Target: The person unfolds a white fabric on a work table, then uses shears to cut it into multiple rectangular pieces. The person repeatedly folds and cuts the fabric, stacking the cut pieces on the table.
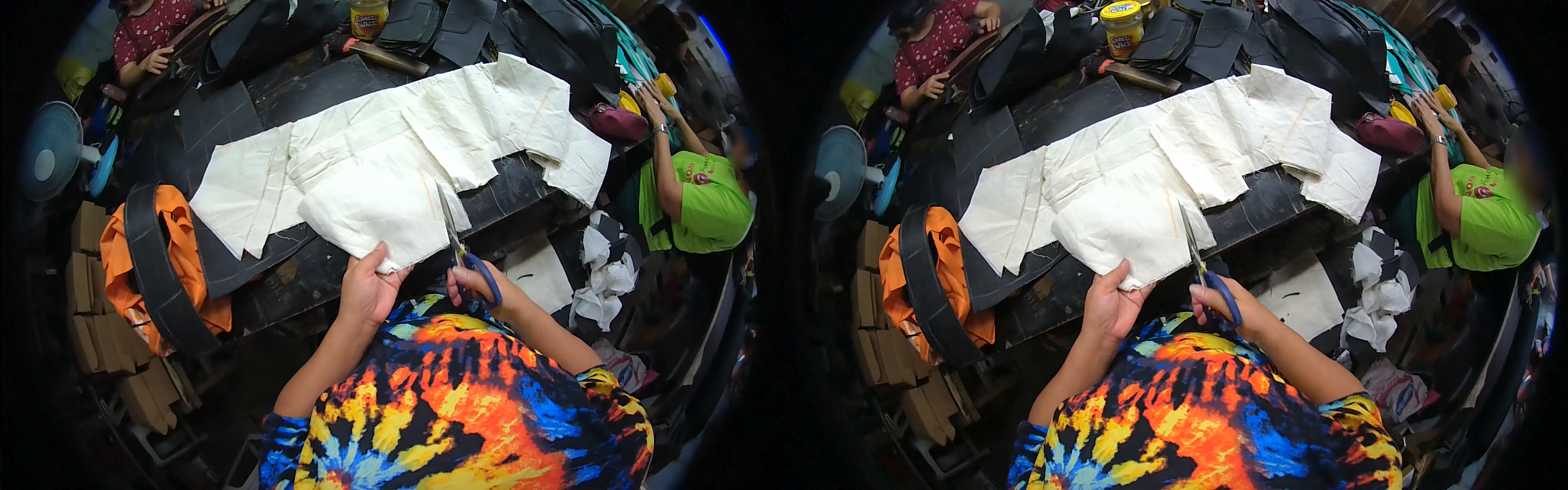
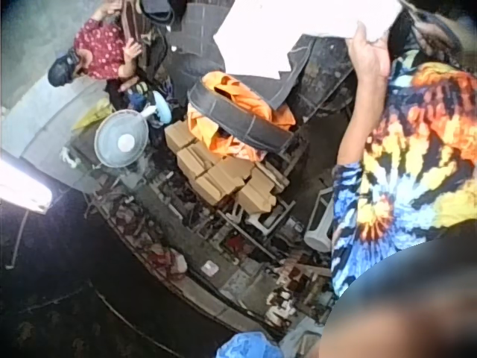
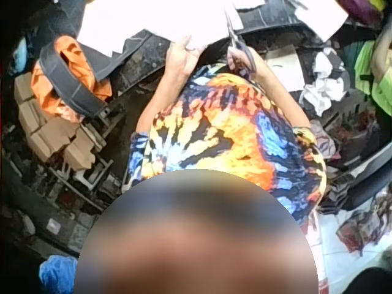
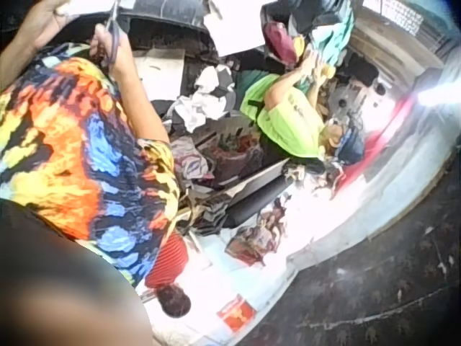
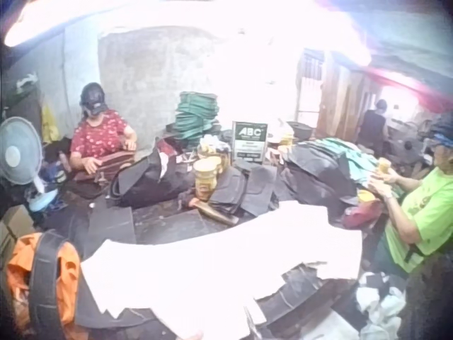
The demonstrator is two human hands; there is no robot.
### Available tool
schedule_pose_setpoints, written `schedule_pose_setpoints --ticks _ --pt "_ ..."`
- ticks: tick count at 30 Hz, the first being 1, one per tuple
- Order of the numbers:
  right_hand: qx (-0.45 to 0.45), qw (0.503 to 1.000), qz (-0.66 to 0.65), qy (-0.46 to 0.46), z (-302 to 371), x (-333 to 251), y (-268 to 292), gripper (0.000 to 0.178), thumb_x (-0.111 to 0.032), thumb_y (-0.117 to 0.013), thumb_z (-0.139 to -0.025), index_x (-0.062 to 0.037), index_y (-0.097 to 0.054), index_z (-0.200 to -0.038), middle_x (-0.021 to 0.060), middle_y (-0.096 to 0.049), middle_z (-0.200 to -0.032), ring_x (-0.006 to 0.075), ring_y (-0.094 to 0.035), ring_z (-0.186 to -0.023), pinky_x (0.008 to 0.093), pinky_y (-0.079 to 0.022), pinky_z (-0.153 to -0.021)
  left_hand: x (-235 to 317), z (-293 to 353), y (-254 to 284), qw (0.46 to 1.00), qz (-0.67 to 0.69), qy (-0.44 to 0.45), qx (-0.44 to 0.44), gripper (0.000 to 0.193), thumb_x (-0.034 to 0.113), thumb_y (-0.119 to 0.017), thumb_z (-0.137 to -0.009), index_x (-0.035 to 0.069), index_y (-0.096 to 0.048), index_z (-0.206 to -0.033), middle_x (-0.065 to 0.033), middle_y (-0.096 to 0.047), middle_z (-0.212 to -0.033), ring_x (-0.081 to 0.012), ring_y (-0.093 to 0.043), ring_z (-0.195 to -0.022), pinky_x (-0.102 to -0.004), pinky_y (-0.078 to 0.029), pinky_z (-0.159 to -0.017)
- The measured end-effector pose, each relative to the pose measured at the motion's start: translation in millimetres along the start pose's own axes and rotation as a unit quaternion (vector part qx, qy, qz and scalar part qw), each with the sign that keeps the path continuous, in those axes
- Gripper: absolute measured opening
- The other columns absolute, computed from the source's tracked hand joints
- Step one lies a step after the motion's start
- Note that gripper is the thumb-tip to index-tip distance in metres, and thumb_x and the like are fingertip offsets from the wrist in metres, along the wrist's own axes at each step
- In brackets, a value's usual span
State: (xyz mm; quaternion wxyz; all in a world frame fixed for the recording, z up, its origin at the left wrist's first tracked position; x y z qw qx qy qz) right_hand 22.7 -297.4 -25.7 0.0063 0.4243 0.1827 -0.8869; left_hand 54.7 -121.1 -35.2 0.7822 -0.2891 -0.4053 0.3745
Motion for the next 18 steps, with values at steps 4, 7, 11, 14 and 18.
schedule_pose_setpoints --ticks 4,7,11,14,18 --pt "0.001 1.000 0.022 0.009 -3.9 -1.3 0.7 0.023 -0.025 -0.071 -0.090 -0.0064 -0.060 -0.083 -0.0007 -0.058 -0.067 0.0074 -0.056 -0.056 0.0211 -0.044 -0.054 0.7 1.8 2.6 1.000 -0.010 0.000 -0.001 0.046 0.003 -0.044 -0.100 0.008 -0.034 -0.145 -0.0155 -0.048 -0.141 -0.0353 -0.052 -0.127 -0.0537 -0.049 -0.100" --pt "-0.013 0.999 0.044 0.017 -0.9 -1.1 -1.0 0.025 -0.027 -0.072 -0.090 -0.0068 -0.059 -0.082 -0.0002 -0.058 -0.067 0.0078 -0.056 -0.057 0.0222 -0.044 -0.055 3.3 2.4 4.6 1.000 -0.011 -0.006 0.002 0.046 0.003 -0.044 -0.100 0.009 -0.034 -0.145 -0.0154 -0.048 -0.142 -0.0348 -0.053 -0.127 -0.0529 -0.049 -0.100" --pt "-0.007 1.000 -0.005 0.003 -3.7 -2.4 -1.5 0.025 -0.027 -0.069 -0.091 -0.0052 -0.060 -0.082 0.0017 -0.059 -0.069 0.0089 -0.057 -0.060 0.0233 -0.044 -0.055 2.1 5.3 4.7 0.999 -0.031 0.008 0.003 0.047 0.003 -0.044 -0.100 0.009 -0.034 -0.146 -0.0155 -0.048 -0.142 -0.0341 -0.052 -0.128 -0.0523 -0.049 -0.100" --pt "0.013 1.000 -0.017 -0.003 -11.1 -6.0 -1.6 0.026 -0.028 -0.067 -0.091 -0.0038 -0.061 -0.083 0.0031 -0.060 -0.071 0.0100 -0.057 -0.062 0.0243 -0.043 -0.055 -1.3 8.4 1.8 0.999 -0.033 0.030 -0.011 0.049 0.003 -0.043 -0.100 0.009 -0.030 -0.148 -0.0170 -0.045 -0.145 -0.0355 -0.049 -0.131 -0.0541 -0.047 -0.103" --pt "0.004 0.999 0.025 0.021 -12.3 -9.4 -5.2 0.026 -0.029 -0.069 -0.091 -0.0044 -0.062 -0.084 0.0027 -0.060 -0.070 0.0099 -0.057 -0.060 0.0239 -0.045 -0.055 1.8 10.7 1.6 0.999 -0.034 0.014 -0.011 0.049 0.004 -0.044 -0.100 0.009 -0.031 -0.147 -0.0166 -0.046 -0.144 -0.0346 -0.050 -0.130 -0.0530 -0.048 -0.103"
Point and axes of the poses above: each hand's wrist, its own z-axis away from the middle knuckle, its own y-axis out of the back of the hand, x = y × z, the point moved 7 cm from there along -z, towards the middle knuckle
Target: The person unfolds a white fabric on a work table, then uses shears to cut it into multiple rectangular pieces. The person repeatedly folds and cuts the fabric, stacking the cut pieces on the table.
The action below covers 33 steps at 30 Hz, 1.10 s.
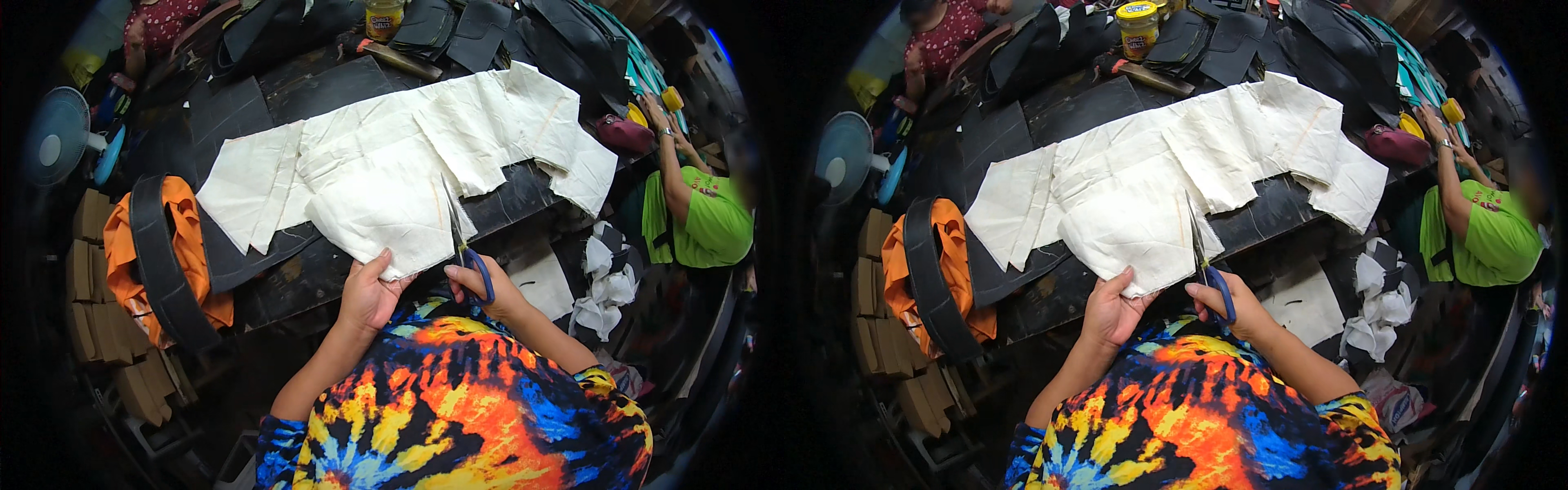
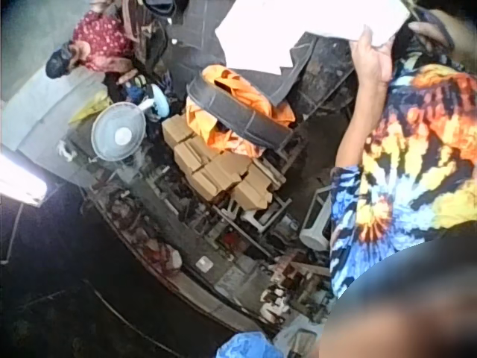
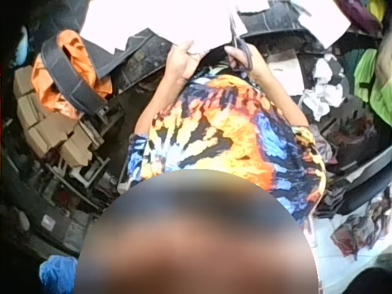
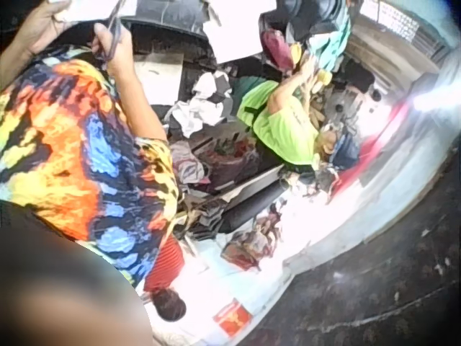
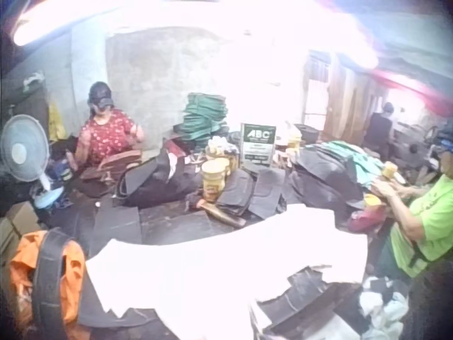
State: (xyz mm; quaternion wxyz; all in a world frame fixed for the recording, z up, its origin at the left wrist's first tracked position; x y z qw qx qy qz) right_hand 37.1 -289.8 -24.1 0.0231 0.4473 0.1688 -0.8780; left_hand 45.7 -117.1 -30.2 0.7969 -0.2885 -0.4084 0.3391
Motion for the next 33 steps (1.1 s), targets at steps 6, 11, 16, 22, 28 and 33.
schedule_pose_setpoints --ticks 6,11,16,22,28,33 --pt "0.006 0.999 -0.043 -0.005 -4.3 6.5 4.0 0.029 -0.029 -0.068 -0.091 -0.0017 -0.061 -0.086 0.0054 -0.061 -0.074 0.0130 -0.058 -0.063 0.0241 -0.044 -0.055 1.4 0.6 3.6 1.000 -0.017 0.005 -0.009 0.048 0.005 -0.046 -0.099 0.008 -0.034 -0.146 -0.0158 -0.050 -0.140 -0.0332 -0.054 -0.126 -0.0501 -0.050 -0.099" --pt "0.044 0.999 -0.023 0.002 -3.8 12.9 8.8 0.026 -0.026 -0.068 -0.092 -0.0021 -0.060 -0.084 0.0050 -0.060 -0.071 0.0122 -0.057 -0.060 0.0245 -0.043 -0.053 8.1 6.5 1.3 0.998 -0.058 -0.013 -0.019 0.047 0.005 -0.050 -0.098 0.004 -0.037 -0.143 -0.0154 -0.054 -0.136 -0.0300 -0.058 -0.122 -0.0452 -0.051 -0.096" --pt "0.016 0.997 -0.064 0.030 -0.5 7.8 14.0 0.027 -0.026 -0.068 -0.093 -0.0021 -0.061 -0.082 0.0047 -0.060 -0.071 0.0125 -0.058 -0.061 0.0256 -0.046 -0.058 58.3 16.7 -22.7 0.922 -0.358 -0.099 -0.109 0.040 0.009 -0.055 -0.097 -0.001 -0.047 -0.135 -0.0103 -0.061 -0.125 -0.0175 -0.058 -0.115 -0.0342 -0.050 -0.094" --pt "-0.019 0.997 -0.006 0.072 4.7 -22.1 20.7 0.027 -0.026 -0.064 -0.094 -0.0005 -0.058 -0.094 0.0055 -0.059 -0.079 0.0123 -0.058 -0.069 0.0250 -0.048 -0.065 233.7 29.0 -38.3 0.639 -0.698 -0.323 -0.004 0.050 0.014 -0.071 -0.083 -0.003 -0.057 -0.127 -0.0094 -0.065 -0.116 -0.0162 -0.061 -0.104 -0.0299 -0.048 -0.094" --pt "-0.024 0.983 0.074 0.164 -14.5 -59.1 5.7 0.017 -0.017 -0.065 -0.094 -0.0023 -0.056 -0.094 0.0024 -0.058 -0.078 0.0080 -0.056 -0.069 0.0231 -0.047 -0.065 366.2 -42.7 15.3 0.585 -0.750 -0.246 0.185 0.043 0.011 -0.078 -0.073 0.001 -0.067 -0.114 -0.0152 -0.071 -0.099 -0.0237 -0.069 -0.089 -0.0339 -0.052 -0.082" --pt "0.022 0.966 0.114 0.231 -37.6 -66.7 0.6 0.018 -0.017 -0.067 -0.093 -0.0029 -0.056 -0.095 -0.0008 -0.058 -0.077 0.0063 -0.056 -0.068 0.0211 -0.046 -0.063 372.1 -68.9 43.3 0.617 -0.689 -0.321 0.206 0.034 0.006 -0.068 -0.084 -0.002 -0.066 -0.116 -0.0118 -0.072 -0.104 -0.0202 -0.068 -0.091 -0.0313 -0.051 -0.083"
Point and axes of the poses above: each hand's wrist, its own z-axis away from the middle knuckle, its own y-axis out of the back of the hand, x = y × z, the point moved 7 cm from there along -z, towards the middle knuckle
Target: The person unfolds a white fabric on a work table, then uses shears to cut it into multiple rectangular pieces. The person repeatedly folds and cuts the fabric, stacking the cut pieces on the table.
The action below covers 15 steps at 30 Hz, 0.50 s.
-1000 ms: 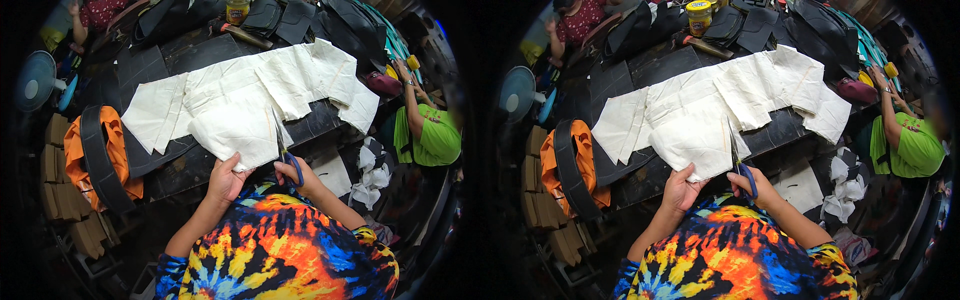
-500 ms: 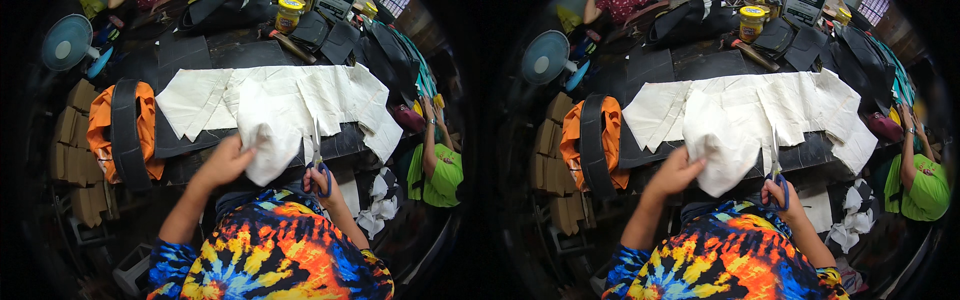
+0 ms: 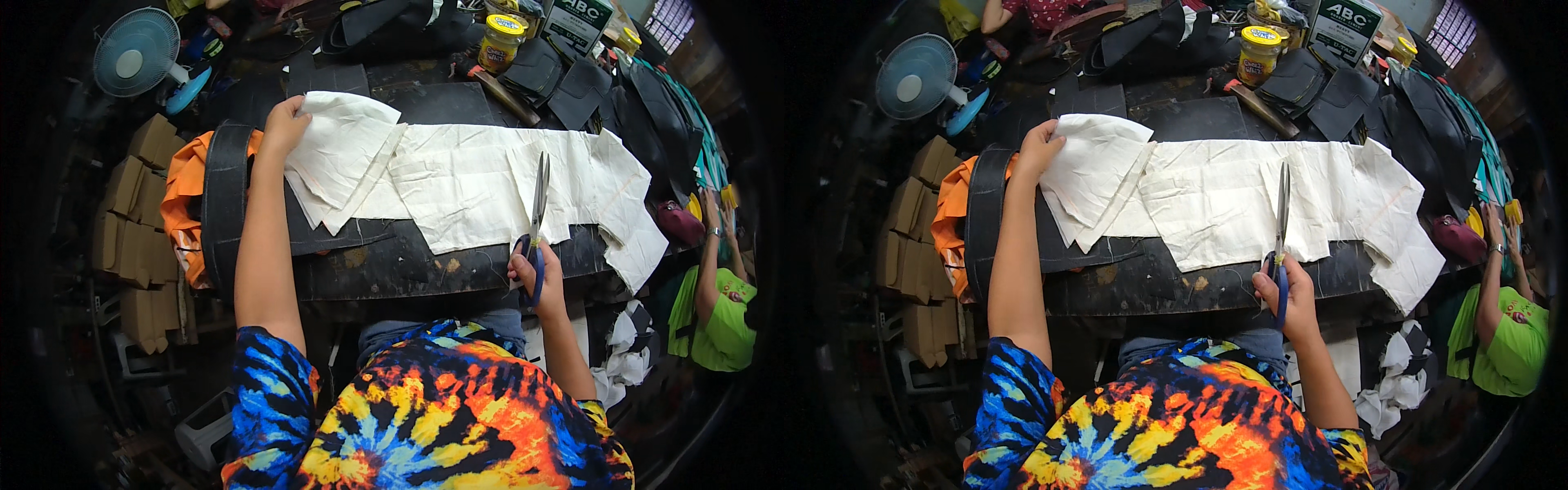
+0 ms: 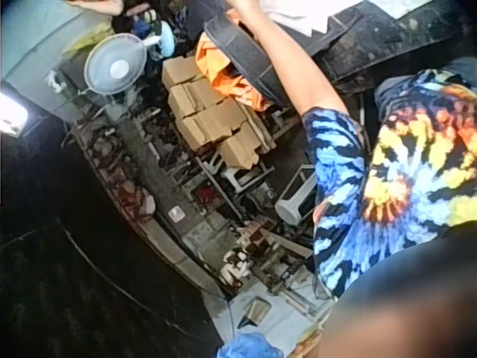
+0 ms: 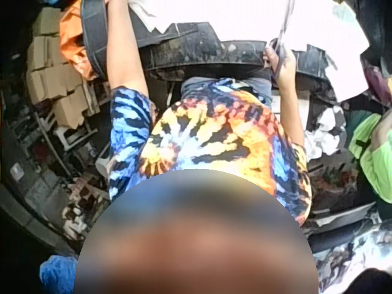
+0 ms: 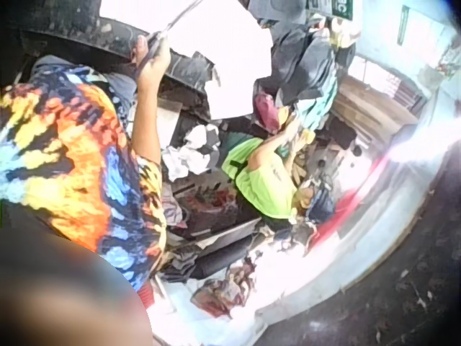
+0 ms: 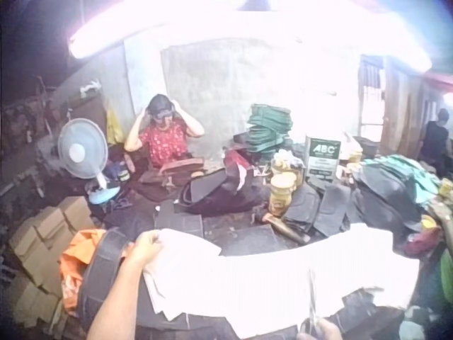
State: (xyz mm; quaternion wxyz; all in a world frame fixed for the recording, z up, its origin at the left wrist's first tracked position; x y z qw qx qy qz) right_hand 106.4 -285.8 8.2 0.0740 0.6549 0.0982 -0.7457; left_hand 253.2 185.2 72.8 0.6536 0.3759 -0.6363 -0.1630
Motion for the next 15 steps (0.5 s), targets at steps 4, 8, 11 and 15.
schedule_pose_setpoints --ticks 4,8,11,15 --pt "0.012 1.000 -0.021 0.000 -4.3 7.3 2.2 0.018 -0.017 -0.067 -0.093 -0.0021 -0.056 -0.096 0.0005 -0.058 -0.080 0.0073 -0.057 -0.070 0.0219 -0.049 -0.066 37.8 16.1 12.8 0.981 0.168 -0.023 -0.097 0.030 -0.001 -0.060 -0.089 0.000 -0.065 -0.119 -0.0078 -0.071 -0.104 -0.0152 -0.067 -0.091 -0.0280 -0.053 -0.081" --pt "-0.006 0.999 -0.044 0.002 -4.6 7.5 3.0 0.018 -0.016 -0.066 -0.094 -0.0014 -0.056 -0.097 0.0021 -0.059 -0.082 0.0082 -0.058 -0.073 0.0231 -0.051 -0.069 66.9 20.7 47.2 0.960 0.231 -0.036 -0.155 0.035 -0.001 -0.057 -0.091 0.000 -0.061 -0.125 -0.0041 -0.069 -0.108 -0.0095 -0.065 -0.093 -0.0248 -0.053 -0.085" --pt "-0.010 0.999 -0.035 -0.007 -5.0 7.9 3.0 0.018 -0.016 -0.066 -0.094 -0.0014 -0.056 -0.098 0.0024 -0.059 -0.082 0.0085 -0.058 -0.073 0.0233 -0.051 -0.069 42.1 7.3 36.2 0.973 0.141 0.024 -0.180 0.032 -0.002 -0.058 -0.089 -0.001 -0.064 -0.121 -0.0059 -0.070 -0.104 -0.0106 -0.067 -0.087 -0.0246 -0.053 -0.079" --pt "-0.016 0.999 -0.043 -0.002 -3.9 5.7 2.3 0.018 -0.015 -0.066 -0.094 -0.0014 -0.057 -0.098 0.0027 -0.059 -0.082 0.0087 -0.059 -0.074 0.0235 -0.051 -0.068 -3.9 -10.4 10.6 0.991 -0.088 0.007 -0.103 0.029 0.001 -0.061 -0.086 -0.003 -0.066 -0.114 -0.0126 -0.072 -0.103 -0.0221 -0.068 -0.095 -0.0306 -0.051 -0.087"
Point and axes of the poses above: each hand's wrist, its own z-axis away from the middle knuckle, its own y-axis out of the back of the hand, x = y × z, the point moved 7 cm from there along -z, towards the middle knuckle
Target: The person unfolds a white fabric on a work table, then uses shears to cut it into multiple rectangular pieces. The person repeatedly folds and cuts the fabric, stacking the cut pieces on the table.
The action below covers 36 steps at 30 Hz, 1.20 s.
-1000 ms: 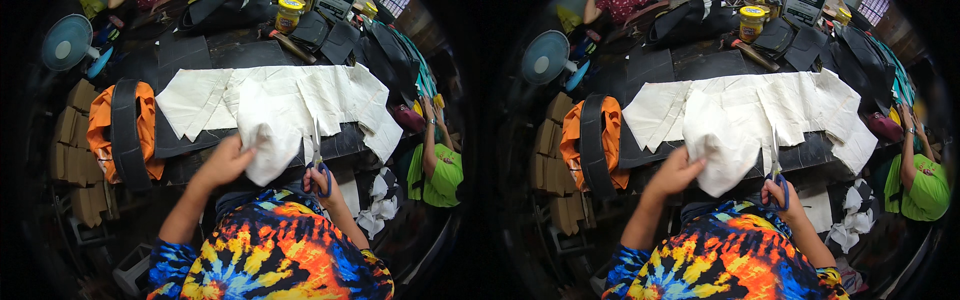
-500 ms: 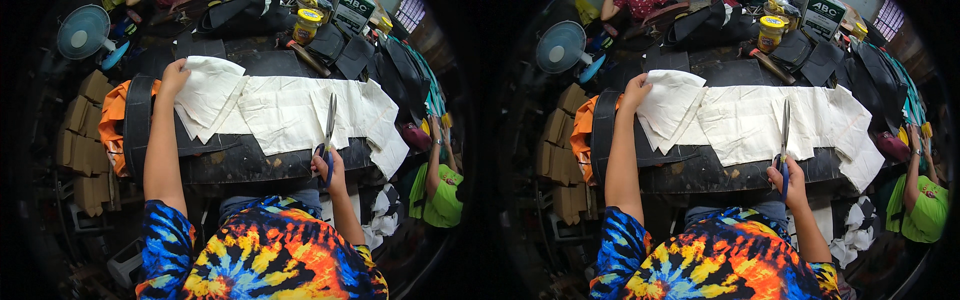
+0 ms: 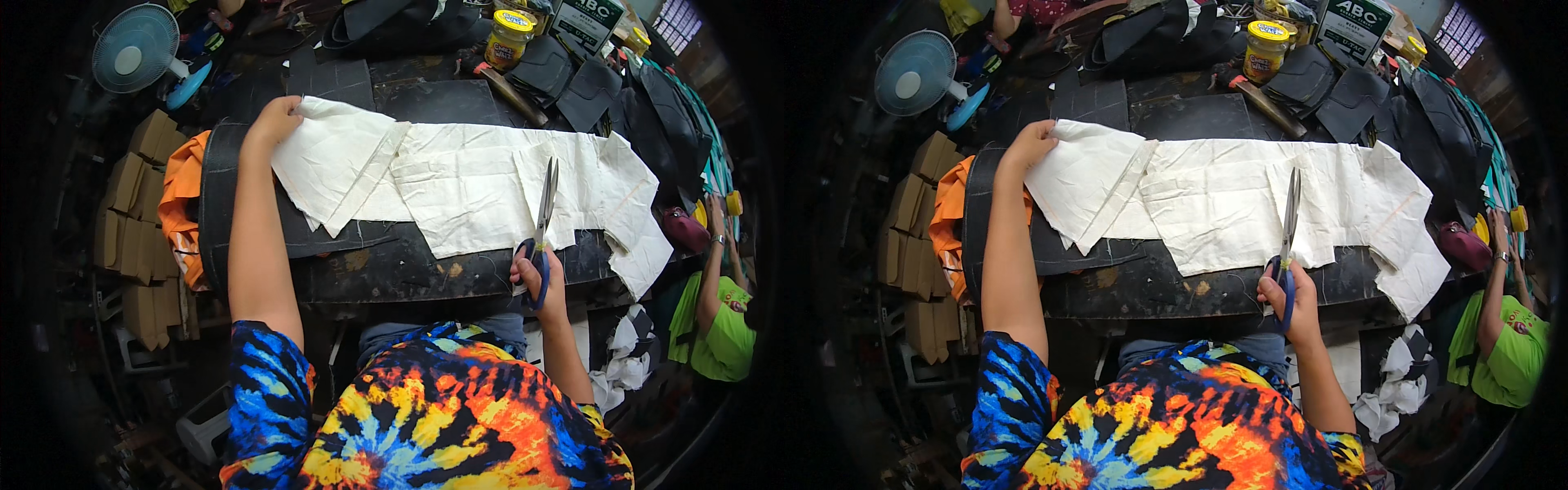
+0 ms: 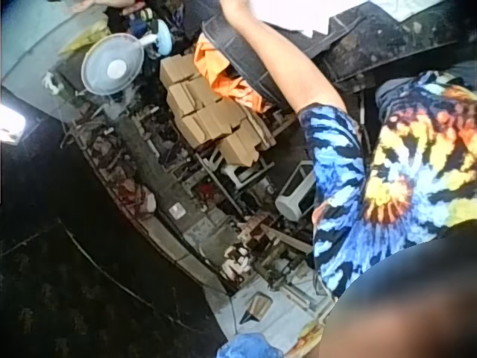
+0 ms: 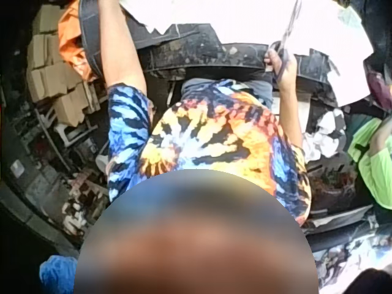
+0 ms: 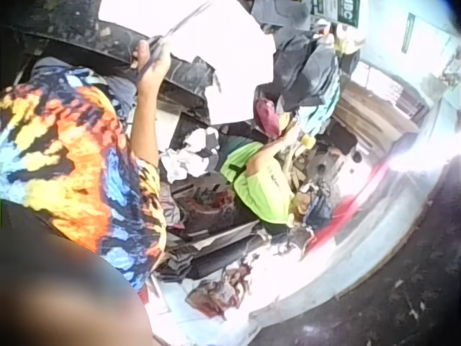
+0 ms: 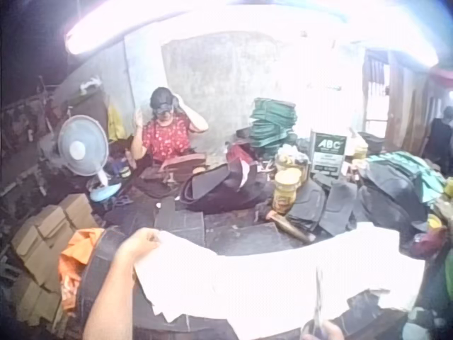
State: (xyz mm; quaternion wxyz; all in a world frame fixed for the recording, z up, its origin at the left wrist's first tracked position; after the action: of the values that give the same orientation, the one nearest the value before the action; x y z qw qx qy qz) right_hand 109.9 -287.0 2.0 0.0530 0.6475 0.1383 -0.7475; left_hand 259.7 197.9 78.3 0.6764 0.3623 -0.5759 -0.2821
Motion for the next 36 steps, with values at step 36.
schedule_pose_setpoints --ticks 36 --pt "0.011 1.000 -0.023 0.001 -1.6 1.7 1.4 0.020 -0.017 -0.065 -0.095 -0.0003 -0.056 -0.098 0.0045 -0.060 -0.083 0.0097 -0.059 -0.074 0.0234 -0.051 -0.069 -20.9 -1.0 -31.0 0.951 -0.232 0.203 -0.013 0.058 0.020 -0.073 -0.068 0.000 -0.065 -0.121 -0.0203 -0.065 -0.124 -0.0329 -0.063 -0.115 -0.0381 -0.050 -0.096"
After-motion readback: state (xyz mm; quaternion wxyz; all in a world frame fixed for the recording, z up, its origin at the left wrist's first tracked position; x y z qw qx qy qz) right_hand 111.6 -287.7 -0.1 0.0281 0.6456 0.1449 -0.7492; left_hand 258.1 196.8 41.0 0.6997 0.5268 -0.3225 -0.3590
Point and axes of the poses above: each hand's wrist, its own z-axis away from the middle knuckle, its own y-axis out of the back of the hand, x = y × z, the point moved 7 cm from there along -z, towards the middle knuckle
